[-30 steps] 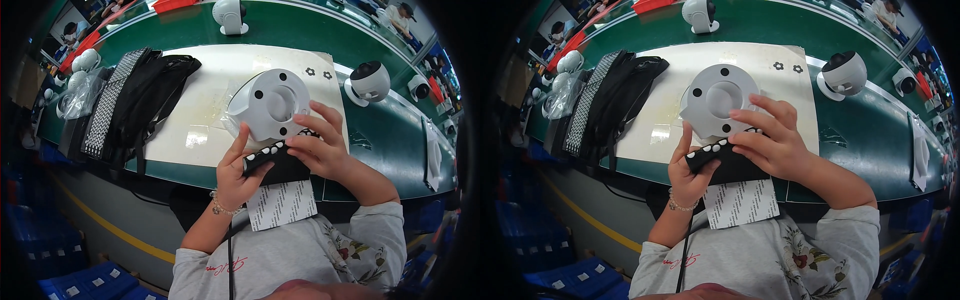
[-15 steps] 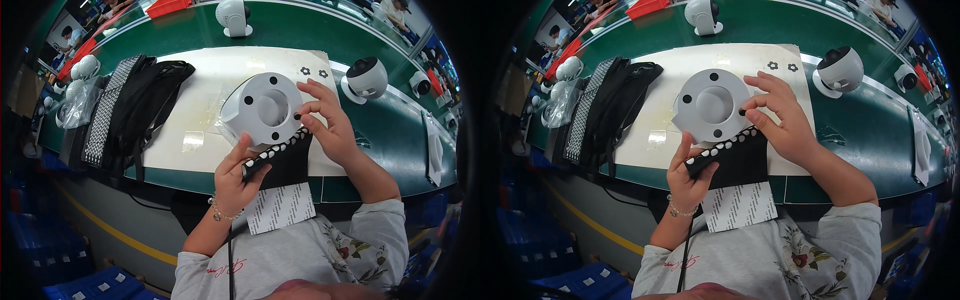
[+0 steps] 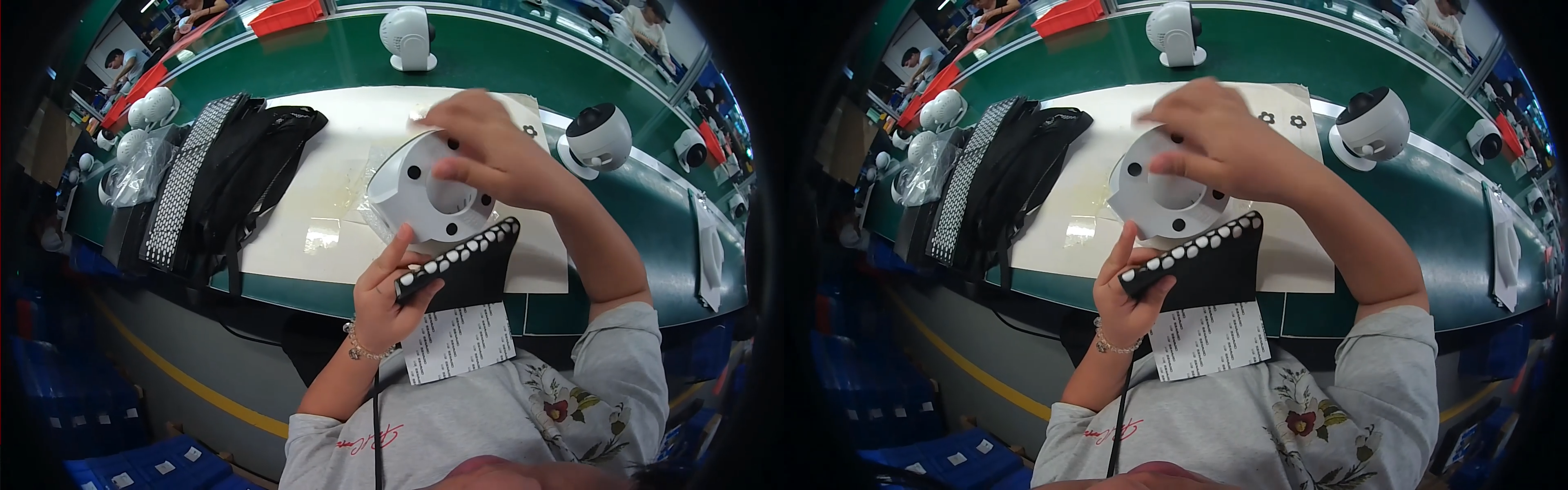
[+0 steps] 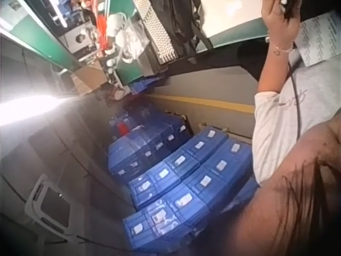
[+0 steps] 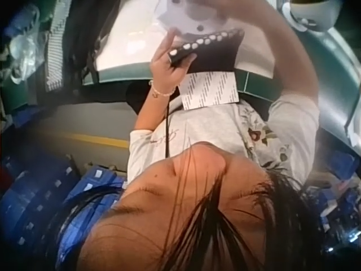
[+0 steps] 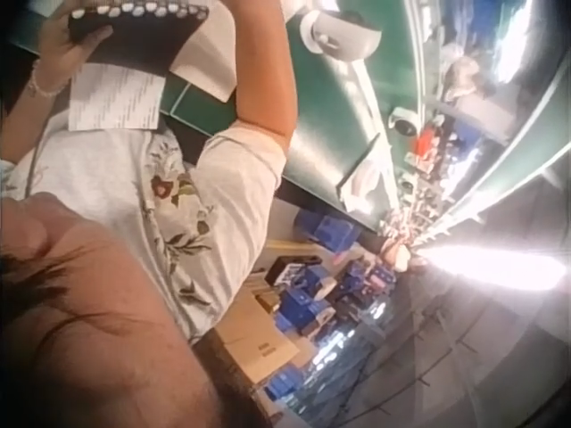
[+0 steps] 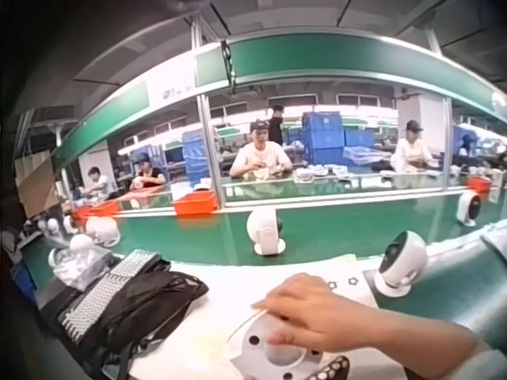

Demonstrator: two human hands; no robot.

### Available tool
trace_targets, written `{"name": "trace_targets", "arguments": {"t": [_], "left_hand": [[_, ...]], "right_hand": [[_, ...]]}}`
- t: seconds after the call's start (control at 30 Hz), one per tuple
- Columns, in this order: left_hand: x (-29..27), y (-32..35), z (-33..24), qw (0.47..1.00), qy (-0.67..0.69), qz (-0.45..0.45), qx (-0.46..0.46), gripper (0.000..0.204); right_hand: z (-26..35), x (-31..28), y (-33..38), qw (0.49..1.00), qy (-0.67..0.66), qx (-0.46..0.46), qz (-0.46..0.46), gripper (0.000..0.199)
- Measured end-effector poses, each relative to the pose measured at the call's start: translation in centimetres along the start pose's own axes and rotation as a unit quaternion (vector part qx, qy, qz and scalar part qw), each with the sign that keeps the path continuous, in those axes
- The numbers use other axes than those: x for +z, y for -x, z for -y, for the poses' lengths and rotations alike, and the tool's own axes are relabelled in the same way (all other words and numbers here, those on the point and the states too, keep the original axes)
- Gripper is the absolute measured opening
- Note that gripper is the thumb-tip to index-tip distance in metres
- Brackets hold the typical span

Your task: Assembling internal components into spherical light bulb housings on a conveyor belt.

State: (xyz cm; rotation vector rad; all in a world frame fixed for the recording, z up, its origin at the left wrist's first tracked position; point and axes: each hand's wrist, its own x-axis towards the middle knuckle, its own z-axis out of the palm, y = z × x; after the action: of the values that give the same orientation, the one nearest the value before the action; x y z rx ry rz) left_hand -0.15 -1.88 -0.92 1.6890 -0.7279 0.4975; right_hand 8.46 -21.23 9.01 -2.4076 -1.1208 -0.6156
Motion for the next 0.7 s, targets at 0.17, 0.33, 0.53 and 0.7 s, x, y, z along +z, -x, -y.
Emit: {"name": "trace_targets", "arguments": {"t": [0.17, 0.33, 0.53, 0.7], "left_hand": [[-0.2, 0.8, 0.7, 0.998, 0.024, -0.035, 0.035, 0.018], [-0.7, 0.6, 0.4, 0.999, 0.020, 0.006, 0.026, 0.021], [-0.5, 0.3, 0.1, 0.999, 0.009, 0.023, 0.020, 0.025], [-0.8, 0.5, 0.4, 0.999, 0.005, 0.028, 0.036, 0.030]], "right_hand": [[-0.7, -0.6, 0.2, 0.958, -0.246, 0.146, -0.005, 0.026], [-5.7, -1.3, -1.0, 0.904, -0.260, 0.321, -0.109, 0.021], [-19.6, 4.8, 2.3, 0.904, 0.352, 0.141, -0.199, 0.015], [-20.8, 5.5, 2.1, 0.871, 0.399, 0.257, -0.130, 0.012]]}}
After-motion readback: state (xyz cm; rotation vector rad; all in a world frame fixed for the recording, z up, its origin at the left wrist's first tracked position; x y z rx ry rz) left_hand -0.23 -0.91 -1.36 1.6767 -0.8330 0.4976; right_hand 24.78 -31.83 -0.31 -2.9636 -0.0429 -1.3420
